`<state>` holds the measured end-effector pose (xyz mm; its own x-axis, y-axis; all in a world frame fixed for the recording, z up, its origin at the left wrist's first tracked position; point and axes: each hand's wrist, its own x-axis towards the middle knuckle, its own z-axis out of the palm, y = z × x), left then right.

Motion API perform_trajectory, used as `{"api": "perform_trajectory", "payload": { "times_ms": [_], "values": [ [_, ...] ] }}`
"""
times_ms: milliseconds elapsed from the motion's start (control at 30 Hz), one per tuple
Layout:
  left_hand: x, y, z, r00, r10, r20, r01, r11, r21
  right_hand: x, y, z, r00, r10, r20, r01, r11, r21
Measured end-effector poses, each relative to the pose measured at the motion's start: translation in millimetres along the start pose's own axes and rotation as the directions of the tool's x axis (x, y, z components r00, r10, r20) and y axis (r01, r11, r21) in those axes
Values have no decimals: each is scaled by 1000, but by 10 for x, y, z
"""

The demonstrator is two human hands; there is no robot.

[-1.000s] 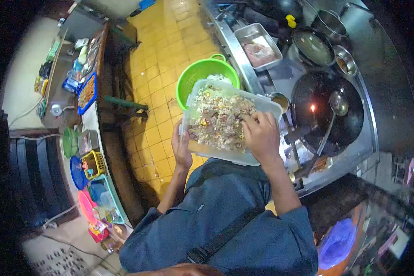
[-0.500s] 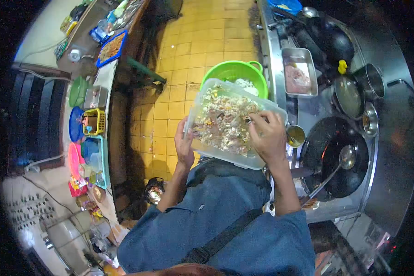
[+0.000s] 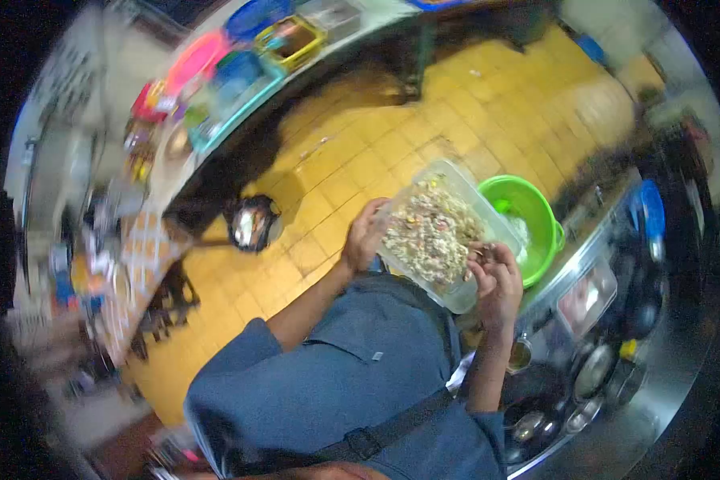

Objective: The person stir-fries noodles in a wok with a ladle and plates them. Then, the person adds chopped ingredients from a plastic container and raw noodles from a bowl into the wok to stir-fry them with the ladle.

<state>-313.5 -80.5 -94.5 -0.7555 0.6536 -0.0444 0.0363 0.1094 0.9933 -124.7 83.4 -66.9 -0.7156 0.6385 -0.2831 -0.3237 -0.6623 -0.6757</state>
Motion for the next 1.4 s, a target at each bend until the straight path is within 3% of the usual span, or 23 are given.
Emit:
{"api": "perform_trajectory", "payload": {
  "times_ms": [100,133,200,233,300,333,400,467,533,600,633,667,700,767,800,833,900,967,1067,1167,1200,1300,1400],
  "values": [
    [-220,-114,124,985,-83,-150,116,967,225,242,3,-243,997,61,57,-43,961,-272],
    [-295,-179,200,968,-83,-236,142,959,245,388,22,-380,986,107,131,-66,955,-288],
    [-470,-161,250,931,-107,-348,216,932,290,576,105,-532,960,88,267,119,733,-669],
    [-494,-167,308,916,-110,-386,249,910,332,698,94,-544,945,112,307,133,727,-674],
    [-551,-128,414,871,-52,-489,275,875,397,851,-92,-321,954,180,238,175,310,-934],
    [-592,-49,491,846,-155,-511,346,888,303,895,-159,-202,930,183,319,252,314,-915],
    [-653,123,500,798,-264,-541,432,877,209,960,-286,321,805,315,503,497,105,-862],
    [-825,305,417,747,-282,-602,424,899,105,876,-215,982,567,272,777,720,295,-629],
    [-878,287,1,676,-351,-648,409,910,-67,846,287,1891,473,328,818,657,487,-575],
    [-983,275,-138,644,-307,-701,401,916,-34,669,410,2510,428,388,816,638,510,-577],
    [-1003,297,-212,616,-253,-746,395,918,15,637,443,2609,425,387,818,642,509,-574],
    [-1012,434,-283,614,-315,-724,349,931,-108,621,476,2694,438,263,860,696,506,-509],
    [-1015,435,-362,619,-315,-719,347,931,-109,612,494,2721,445,138,885,747,489,-451],
    [-1017,383,-435,614,-290,-734,308,944,-116,776,470,2447,451,161,878,757,451,-472],
    [-1001,519,-426,619,-194,-761,206,975,-81,829,392,2287,512,278,813,658,482,-579],
    [-986,537,-422,641,-208,-739,213,973,-89,862,304,2097,563,392,728,541,492,-683],
    [-897,554,-488,660,-165,-733,152,985,-84,913,196,1708,613,392,686,552,410,-727],
    [-807,581,-524,743,-189,-642,92,979,-182,866,46,1473,674,371,639,547,332,-769],
    [-592,974,-406,836,-130,-533,89,991,-101,602,-289,1443,679,61,731,734,-41,-678],
    [-363,1156,-308,909,-89,-407,66,995,-72,496,-516,1490,826,93,556,563,-167,-809],
    [-261,1198,-254,941,-3,-338,-6,1000,-26,542,-504,1389,776,19,631,625,-165,-763],
    [-73,1329,-29,990,-43,-133,34,997,-71,453,-719,1287,833,-127,539,515,-181,-838],
    [65,1390,138,998,-62,-27,60,997,-48,339,-918,1343,856,-230,464,415,-230,-880]
  ]
}}
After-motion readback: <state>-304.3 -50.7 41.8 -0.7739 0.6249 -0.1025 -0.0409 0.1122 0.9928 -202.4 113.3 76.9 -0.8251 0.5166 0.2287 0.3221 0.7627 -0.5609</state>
